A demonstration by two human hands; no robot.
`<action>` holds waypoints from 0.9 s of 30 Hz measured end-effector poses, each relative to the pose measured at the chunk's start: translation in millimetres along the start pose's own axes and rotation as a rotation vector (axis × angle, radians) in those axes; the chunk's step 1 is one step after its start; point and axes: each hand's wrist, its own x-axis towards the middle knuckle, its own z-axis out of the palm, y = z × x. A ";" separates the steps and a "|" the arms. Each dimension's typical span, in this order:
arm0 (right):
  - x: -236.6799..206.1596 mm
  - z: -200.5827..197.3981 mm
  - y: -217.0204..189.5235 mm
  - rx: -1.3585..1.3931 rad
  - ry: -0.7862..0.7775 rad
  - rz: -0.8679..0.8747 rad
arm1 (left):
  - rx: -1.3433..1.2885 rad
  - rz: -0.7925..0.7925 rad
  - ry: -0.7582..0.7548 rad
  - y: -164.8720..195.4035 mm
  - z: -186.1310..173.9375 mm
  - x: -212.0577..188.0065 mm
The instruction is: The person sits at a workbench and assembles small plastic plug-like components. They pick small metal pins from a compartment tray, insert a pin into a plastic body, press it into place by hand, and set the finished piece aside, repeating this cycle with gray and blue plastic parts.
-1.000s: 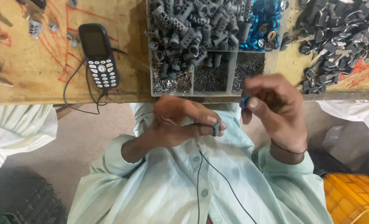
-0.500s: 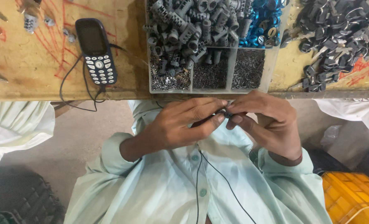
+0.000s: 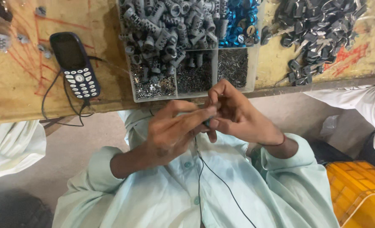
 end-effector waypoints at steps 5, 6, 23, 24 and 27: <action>-1.5 28.8 -4.3 0.119 0.127 0.004 | 0.070 0.047 0.112 2.5 17.5 -9.2; -2.2 28.1 -13.0 0.100 0.133 0.014 | 0.120 0.103 0.126 0.5 18.3 -9.3; -14.5 -83.5 -16.9 -0.458 0.699 -0.663 | -0.014 0.128 0.039 -31.0 16.5 2.8; -18.1 -71.8 -16.9 -0.229 0.664 -0.671 | -0.012 0.132 0.023 -31.0 16.2 2.9; -26.9 -28.7 -3.7 -0.280 0.489 -0.607 | 0.036 0.161 -0.005 -29.0 16.0 4.0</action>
